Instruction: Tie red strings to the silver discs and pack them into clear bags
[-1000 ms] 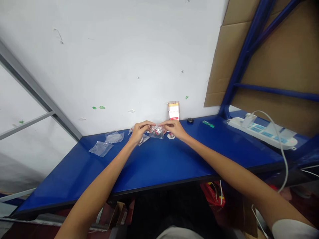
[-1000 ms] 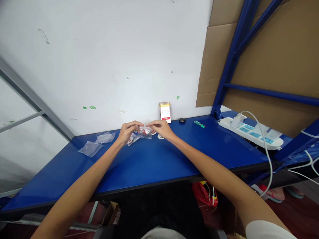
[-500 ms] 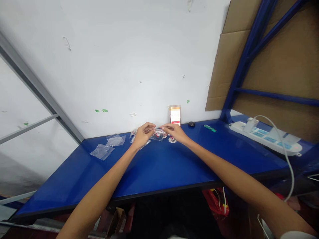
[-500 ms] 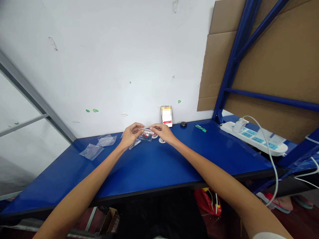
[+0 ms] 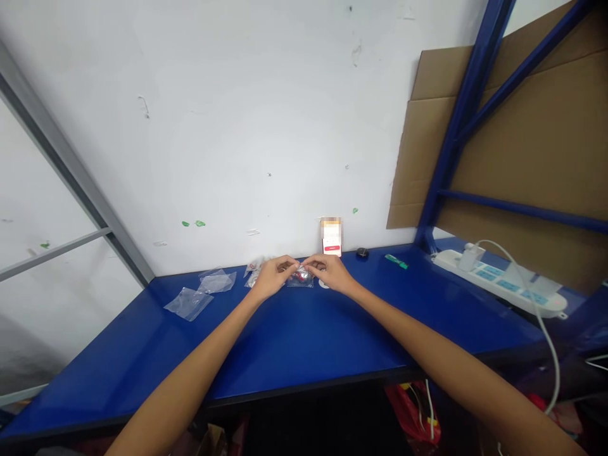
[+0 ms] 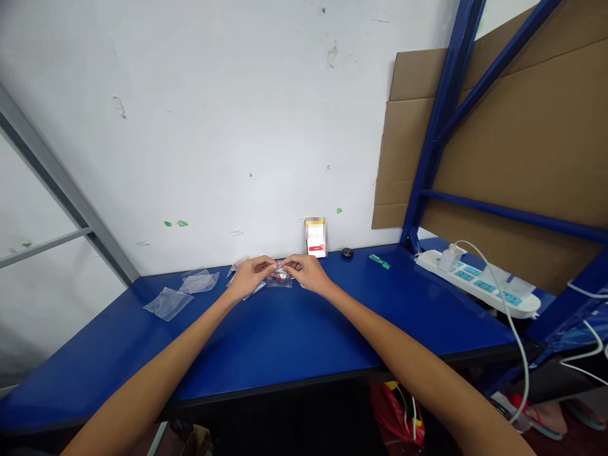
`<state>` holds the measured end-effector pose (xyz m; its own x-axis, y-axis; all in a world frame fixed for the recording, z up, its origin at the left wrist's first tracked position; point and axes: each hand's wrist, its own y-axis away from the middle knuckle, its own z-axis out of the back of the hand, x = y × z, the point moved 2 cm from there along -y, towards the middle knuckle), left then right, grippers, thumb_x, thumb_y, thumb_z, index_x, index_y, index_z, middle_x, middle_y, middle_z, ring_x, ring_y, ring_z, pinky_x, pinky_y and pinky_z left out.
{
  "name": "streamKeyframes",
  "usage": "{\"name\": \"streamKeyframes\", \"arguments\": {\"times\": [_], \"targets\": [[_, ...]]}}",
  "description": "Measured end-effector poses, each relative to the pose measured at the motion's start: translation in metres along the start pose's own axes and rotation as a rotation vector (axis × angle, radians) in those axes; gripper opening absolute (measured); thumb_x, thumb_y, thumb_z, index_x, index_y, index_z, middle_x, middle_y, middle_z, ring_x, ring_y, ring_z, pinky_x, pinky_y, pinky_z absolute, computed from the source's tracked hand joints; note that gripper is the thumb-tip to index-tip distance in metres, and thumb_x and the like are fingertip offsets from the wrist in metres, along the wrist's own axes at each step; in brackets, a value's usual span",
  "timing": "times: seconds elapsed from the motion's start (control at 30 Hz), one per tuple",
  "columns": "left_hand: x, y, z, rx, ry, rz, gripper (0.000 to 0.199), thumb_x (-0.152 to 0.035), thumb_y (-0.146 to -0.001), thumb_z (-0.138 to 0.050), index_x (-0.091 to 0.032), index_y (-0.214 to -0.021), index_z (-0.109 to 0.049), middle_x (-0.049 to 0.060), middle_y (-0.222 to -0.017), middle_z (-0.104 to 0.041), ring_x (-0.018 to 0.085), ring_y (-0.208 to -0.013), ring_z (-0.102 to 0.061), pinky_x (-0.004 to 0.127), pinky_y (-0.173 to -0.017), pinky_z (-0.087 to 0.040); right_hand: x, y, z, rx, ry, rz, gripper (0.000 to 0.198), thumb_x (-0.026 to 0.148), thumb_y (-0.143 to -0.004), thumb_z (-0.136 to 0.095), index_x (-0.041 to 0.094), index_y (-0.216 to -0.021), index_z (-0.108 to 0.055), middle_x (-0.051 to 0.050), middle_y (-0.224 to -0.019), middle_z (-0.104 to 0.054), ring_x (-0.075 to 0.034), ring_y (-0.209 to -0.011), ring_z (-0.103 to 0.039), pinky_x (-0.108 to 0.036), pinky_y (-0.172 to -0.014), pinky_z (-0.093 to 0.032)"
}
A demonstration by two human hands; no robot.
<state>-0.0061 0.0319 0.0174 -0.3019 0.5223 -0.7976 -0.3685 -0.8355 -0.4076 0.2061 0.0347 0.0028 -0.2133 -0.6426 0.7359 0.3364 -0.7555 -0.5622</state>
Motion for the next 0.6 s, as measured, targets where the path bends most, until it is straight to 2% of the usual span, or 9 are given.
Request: {"name": "streamKeyframes", "arguments": {"times": [0.2,0.37,0.47,0.6], "targets": [[0.0043,-0.0010,0.0020,-0.066,-0.059,-0.045,0.036,-0.051,-0.096,-0.067,-0.018,-0.099,-0.078,0.005,-0.082,-0.075,0.018,-0.068,-0.064,0.028,-0.066,-0.050,-0.0061,-0.0005,-0.0010,0.045,-0.049,-0.067,0.032,0.040,-0.092,-0.075,0.021,-0.118,-0.078,-0.007,-0.104,-0.080,-0.022,-0.091,-0.075,-0.035,-0.084,-0.061],[0.0003,-0.0001,-0.0001,-0.048,-0.107,-0.076,0.033,-0.050,-0.097,-0.066,-0.020,-0.099,-0.079,0.007,-0.098,-0.079,0.021,-0.080,-0.070,0.031,-0.072,-0.055,-0.0070,-0.0001,0.0007,0.039,-0.021,-0.051,0.026,0.042,-0.096,-0.070,0.021,-0.106,-0.082,-0.005,-0.084,-0.078,-0.021,-0.074,-0.072,-0.035,-0.077,-0.061],[-0.0021,0.0007,-0.0006,-0.038,-0.101,-0.077,0.031,-0.050,-0.095,-0.070,-0.021,-0.103,-0.079,0.007,-0.100,-0.079,0.023,-0.088,-0.072,0.031,-0.076,-0.057,-0.0040,0.0007,0.0013,0.007,0.038,-0.010,0.024,0.040,-0.098,-0.067,0.022,-0.107,-0.082,-0.005,-0.087,-0.079,-0.021,-0.073,-0.072,-0.035,-0.075,-0.060],[-0.0001,0.0006,0.0004,-0.017,-0.057,-0.052,0.031,-0.050,-0.092,-0.073,-0.020,-0.101,-0.078,0.007,-0.100,-0.078,0.019,-0.076,-0.070,0.031,-0.072,-0.057,0.0007,0.0015,0.0004,-0.004,0.094,0.037,0.021,0.035,-0.098,-0.066,0.023,-0.105,-0.082,-0.005,-0.090,-0.080,-0.021,-0.078,-0.073,-0.034,-0.076,-0.058]]}}
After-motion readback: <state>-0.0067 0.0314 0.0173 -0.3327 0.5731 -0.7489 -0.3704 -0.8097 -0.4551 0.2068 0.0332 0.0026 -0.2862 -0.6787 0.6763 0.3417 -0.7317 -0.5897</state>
